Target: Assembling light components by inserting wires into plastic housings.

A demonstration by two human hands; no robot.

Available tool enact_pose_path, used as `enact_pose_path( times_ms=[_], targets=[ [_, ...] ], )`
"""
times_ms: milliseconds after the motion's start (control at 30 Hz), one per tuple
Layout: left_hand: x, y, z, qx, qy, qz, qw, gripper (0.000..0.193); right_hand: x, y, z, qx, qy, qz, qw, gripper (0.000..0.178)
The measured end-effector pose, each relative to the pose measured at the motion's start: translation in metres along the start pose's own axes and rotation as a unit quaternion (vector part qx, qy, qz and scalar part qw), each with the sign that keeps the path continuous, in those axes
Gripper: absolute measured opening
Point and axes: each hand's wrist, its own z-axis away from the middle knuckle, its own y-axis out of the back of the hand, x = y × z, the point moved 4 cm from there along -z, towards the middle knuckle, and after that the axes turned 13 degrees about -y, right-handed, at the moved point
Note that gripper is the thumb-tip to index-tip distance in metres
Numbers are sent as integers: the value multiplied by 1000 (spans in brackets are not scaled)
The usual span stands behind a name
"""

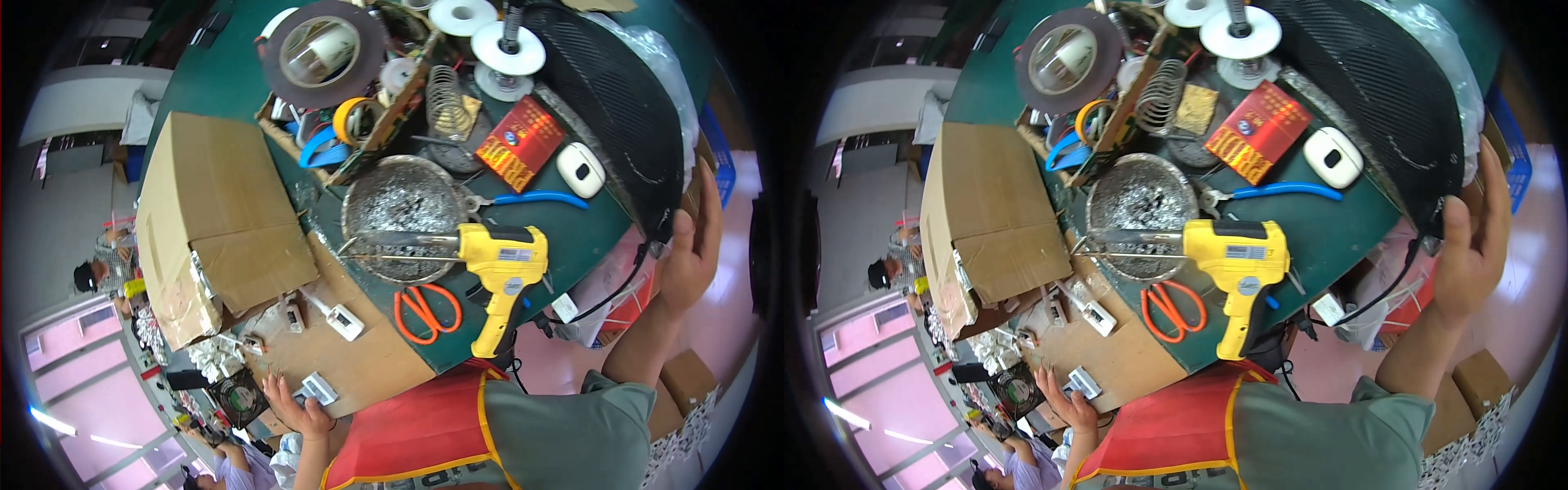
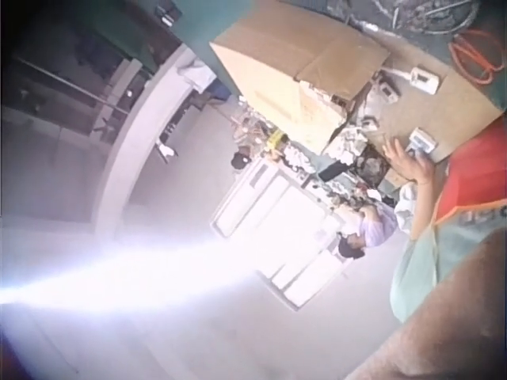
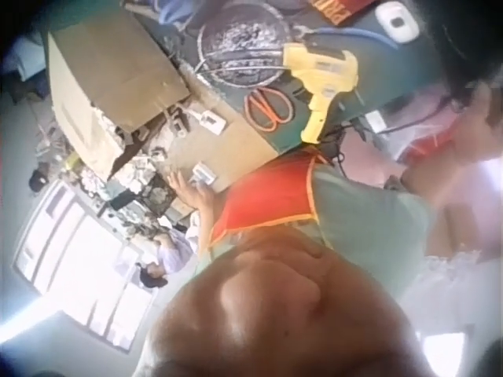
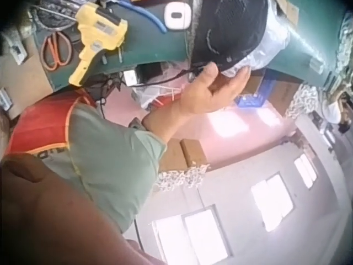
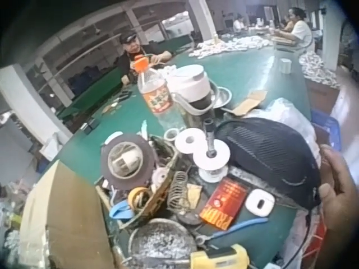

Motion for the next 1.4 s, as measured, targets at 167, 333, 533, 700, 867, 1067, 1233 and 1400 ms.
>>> enact_pose_path(
  times_ms=[167, 333, 533, 700, 867, 1067, 1233, 1400],
  targets=[
    [2, -3, 0, -9, -3, -2, 1000, 63, -22, -18, -19, -13, 49, 168, 985, 51],
    [0, -3, 2, -15, 7, -4, 1000, 65, -33, -38, -17, -37, 145, 379, 913, 28],
    [0, -2, 0, -11, 9, 8, 1000, 64, -38, -40, -10, -52, 173, 380, 907, 22],
    [1, -3, -1, -9, 8, -1, 1000, 65, -31, -45, -9, -56, 168, 362, 915, 22],
    [5, -2, -4, -8, 8, 10, 1000, 64, -34, -40, -7, -52, 159, 360, 918, 22],
    [1, 0, 5, 10, 3, 18, 1000, 63, -32, -41, -3, -57, 148, 355, 921, 23],
    [-4, -2, 5, 11, -13, -6, 1000, 63, -29, -37, -5, -78, 147, 373, 913, 30],
    [-11, -3, 3, 34, -10, 23, 999, 61, -18, -23, -1, -38, 85, 245, 965, 32]
  ],
)
